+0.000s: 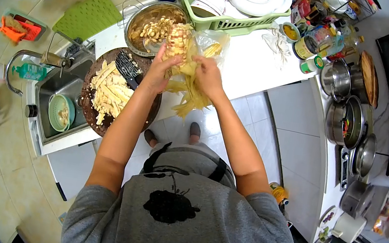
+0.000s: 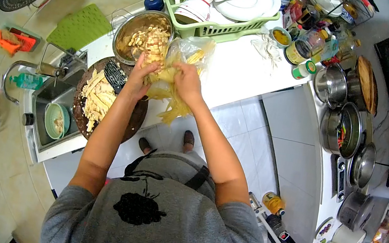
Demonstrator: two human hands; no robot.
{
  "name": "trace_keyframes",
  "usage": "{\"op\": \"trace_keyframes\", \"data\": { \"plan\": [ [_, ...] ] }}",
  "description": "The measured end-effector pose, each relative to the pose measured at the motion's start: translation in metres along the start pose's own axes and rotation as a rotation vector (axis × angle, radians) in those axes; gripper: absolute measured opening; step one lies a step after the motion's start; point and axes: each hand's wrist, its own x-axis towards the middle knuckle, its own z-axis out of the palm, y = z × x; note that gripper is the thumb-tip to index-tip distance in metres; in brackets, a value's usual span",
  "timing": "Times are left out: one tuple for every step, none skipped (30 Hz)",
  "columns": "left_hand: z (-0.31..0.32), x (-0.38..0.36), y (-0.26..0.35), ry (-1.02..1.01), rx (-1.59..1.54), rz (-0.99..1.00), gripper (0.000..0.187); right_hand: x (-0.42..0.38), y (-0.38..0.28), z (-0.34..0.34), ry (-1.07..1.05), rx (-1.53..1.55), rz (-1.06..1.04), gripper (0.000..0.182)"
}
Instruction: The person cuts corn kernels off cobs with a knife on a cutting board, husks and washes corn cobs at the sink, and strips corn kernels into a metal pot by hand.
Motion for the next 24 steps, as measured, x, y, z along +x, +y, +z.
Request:
{"op": "trace_keyframes", "data": {
  "plan": [
    [0.001, -0.001, 0.003, 0.008, -0.005, -0.023, 0.076, 0.005, -0.002, -0.002, 0.130, 0.057, -0.091, 0.022],
    [-0.004, 0.000, 0.000, 0.011, 0.013, -0.026, 0.076, 0.011, -0.003, -0.004, 0.103, 0.355, 0.043, 0.023],
    [-0.011, 0.005, -0.004, 0.012, 0.032, -0.030, 0.076, 0.015, -0.015, -0.006, 0.109, 0.385, 0.037, 0.022],
    [-0.014, 0.007, -0.005, 0.010, 0.053, -0.034, 0.077, 0.019, -0.027, -0.006, 0.118, 0.414, 0.030, 0.022],
    [-0.014, 0.008, -0.008, -0.019, 0.069, -0.012, 0.077, 0.022, -0.039, -0.006, 0.132, 0.444, 0.023, 0.022],
    [-0.012, 0.007, -0.010, -0.050, 0.087, 0.008, 0.077, 0.021, -0.049, -0.005, 0.138, 0.489, 0.014, 0.019],
    [-0.009, 0.007, -0.012, -0.082, 0.103, 0.029, 0.077, 0.023, -0.048, -0.003, 0.156, 0.434, 0.006, 0.018],
    [-0.006, 0.007, -0.013, -0.100, 0.097, 0.036, 0.077, 0.025, -0.045, -0.001, 0.172, 0.380, -0.002, 0.017],
    [-0.005, 0.007, -0.013, -0.115, 0.090, 0.043, 0.077, 0.026, -0.044, 0.000, 0.184, 0.325, -0.010, 0.016],
    [-0.004, 0.006, -0.014, -0.127, 0.082, 0.051, 0.077, 0.026, -0.046, 0.000, 0.246, 0.201, -0.051, 0.015],
    [-0.003, 0.004, -0.014, -0.127, 0.074, 0.050, 0.077, 0.025, -0.042, 0.000, 0.239, 0.071, -0.022, 0.017],
    [-0.001, 0.002, -0.012, -0.127, 0.068, 0.051, 0.077, 0.024, -0.034, 0.001, 0.232, -0.059, 0.006, 0.018],
    [0.000, 0.000, -0.009, -0.128, 0.062, 0.050, 0.077, 0.023, -0.023, 0.002, 0.224, -0.189, 0.035, 0.020],
    [0.003, -0.002, -0.004, -0.132, 0.027, 0.049, 0.078, 0.022, -0.006, 0.005, 0.114, -0.146, 0.124, 0.022],
    [0.006, -0.002, 0.001, -0.139, -0.007, 0.048, 0.078, 0.022, 0.017, 0.010, 0.004, -0.103, 0.212, 0.025],
    [0.007, -0.003, 0.004, -0.145, -0.041, 0.048, 0.079, 0.022, 0.022, 0.011, -0.107, -0.060, 0.300, 0.027],
    [0.006, -0.001, 0.003, -0.149, -0.004, 0.044, 0.079, 0.021, 0.027, 0.013, -0.134, -0.100, 0.278, 0.029],
    [0.003, 0.002, 0.001, -0.150, 0.034, 0.042, 0.080, 0.018, 0.024, 0.013, -0.164, -0.140, 0.256, 0.031],
    [0.000, 0.003, 0.000, -0.153, 0.074, 0.037, 0.080, 0.015, 0.021, 0.013, -0.192, -0.177, 0.235, 0.033],
    [-0.003, 0.004, -0.002, -0.158, 0.118, 0.044, 0.080, 0.014, 0.019, 0.011, -0.158, -0.181, 0.219, 0.032],
    [-0.005, 0.005, -0.004, -0.165, 0.163, 0.049, 0.079, 0.015, 0.012, 0.004, -0.122, -0.184, 0.204, 0.031],
    [-0.004, 0.005, -0.004, -0.172, 0.206, 0.055, 0.079, 0.016, 0.004, -0.003, -0.087, -0.189, 0.189, 0.031],
    [-0.004, 0.005, -0.003, -0.169, 0.194, 0.041, 0.078, 0.018, -0.005, -0.009, 0.025, -0.076, 0.084, 0.029],
    [-0.002, 0.004, -0.002, -0.163, 0.180, 0.027, 0.077, 0.022, -0.016, -0.015, 0.134, 0.036, -0.021, 0.029]
  ]
}}
